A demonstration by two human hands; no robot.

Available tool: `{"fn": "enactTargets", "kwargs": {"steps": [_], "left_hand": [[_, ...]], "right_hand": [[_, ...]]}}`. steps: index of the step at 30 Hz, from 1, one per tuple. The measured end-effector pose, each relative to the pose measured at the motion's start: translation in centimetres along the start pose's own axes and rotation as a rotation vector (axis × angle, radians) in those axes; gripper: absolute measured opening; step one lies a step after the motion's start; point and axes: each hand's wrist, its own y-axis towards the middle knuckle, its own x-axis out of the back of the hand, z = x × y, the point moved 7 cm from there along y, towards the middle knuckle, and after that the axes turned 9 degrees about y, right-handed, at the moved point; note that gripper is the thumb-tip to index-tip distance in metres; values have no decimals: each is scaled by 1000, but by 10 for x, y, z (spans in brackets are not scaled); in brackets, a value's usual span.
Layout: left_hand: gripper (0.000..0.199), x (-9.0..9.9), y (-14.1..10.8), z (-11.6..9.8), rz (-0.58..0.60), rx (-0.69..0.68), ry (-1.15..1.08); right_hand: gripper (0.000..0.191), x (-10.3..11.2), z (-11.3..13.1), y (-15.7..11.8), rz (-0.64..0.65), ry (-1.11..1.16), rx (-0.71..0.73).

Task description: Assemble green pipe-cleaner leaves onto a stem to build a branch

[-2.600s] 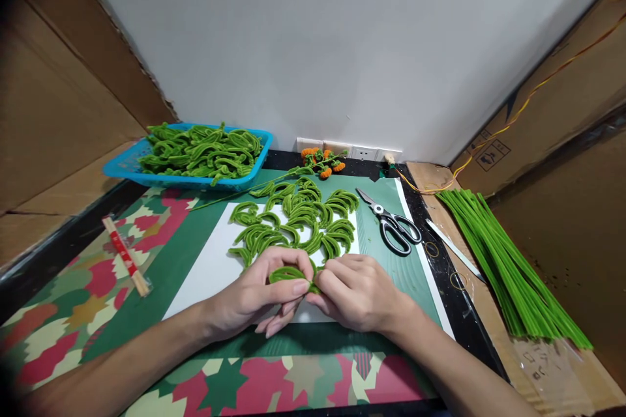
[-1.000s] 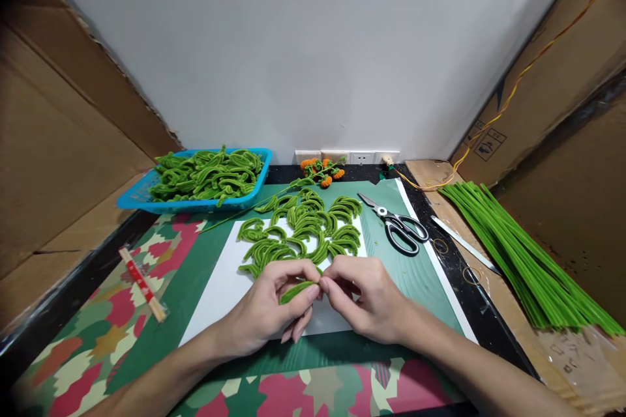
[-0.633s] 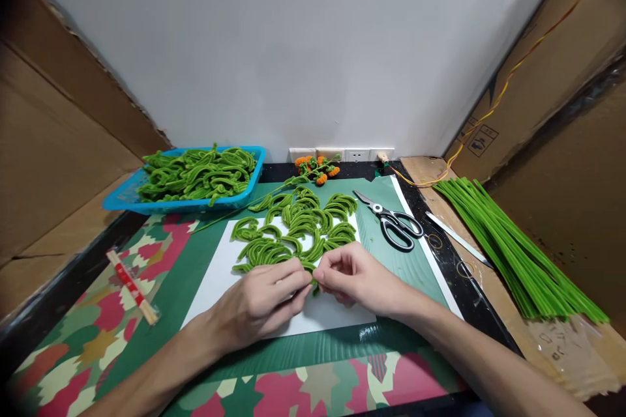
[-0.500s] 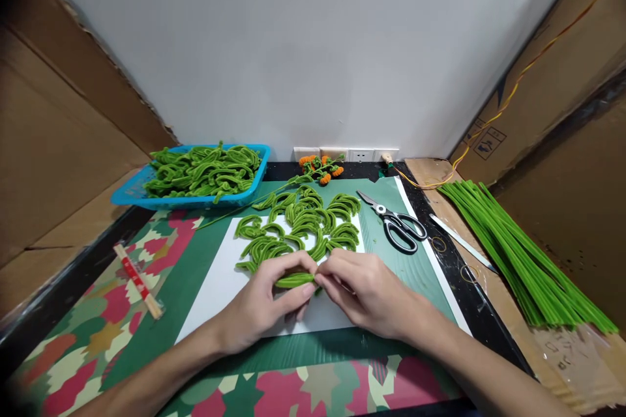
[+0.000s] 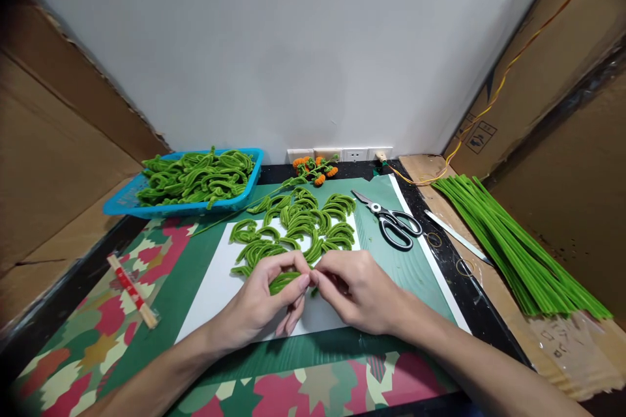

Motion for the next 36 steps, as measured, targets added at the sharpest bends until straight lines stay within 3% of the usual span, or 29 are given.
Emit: {"fn": "enactTargets", "kwargs": {"steps": [2, 4, 11, 17, 19, 23, 27, 29, 30, 34, 36], "left_hand": [[29, 7, -2, -7, -79, -42, 153], [27, 12, -4, -14, -125, -89, 273], [27, 12, -1, -8, -146, -60, 222], [25, 8, -4, -16, -175, -137, 404], [22, 9, -6, -25, -195, -242, 552], [20, 0, -12, -42, -170, -585, 950], [27, -8, -19, -44, -180, -833, 1271], [26, -5, -18, -44, -204, -800, 1216], [23, -1, -15, -43, -209, -711, 1123], [23, 14, -2, -19, -97, -189, 528], [32, 10, 0, -9, 11, -63, 233]], "right_hand": [[40, -7, -16, 1, 30, 311, -260], [47, -14, -23, 0, 53, 520, -400], [42, -7, -18, 0, -73, 345, -346], [41, -13, -20, 0, -75, 449, -326], [46, -18, -25, 1, -13, 642, -387], [53, -33, -38, -5, 142, 1070, -668], [52, -34, -40, -7, 181, 1159, -776], [48, -28, -39, -4, 171, 1010, -693], [44, -22, -37, -2, 160, 862, -609], [22, -3, -11, 4, 117, 124, -53], [20, -3, 0, 0, 97, -75, 165]]}}
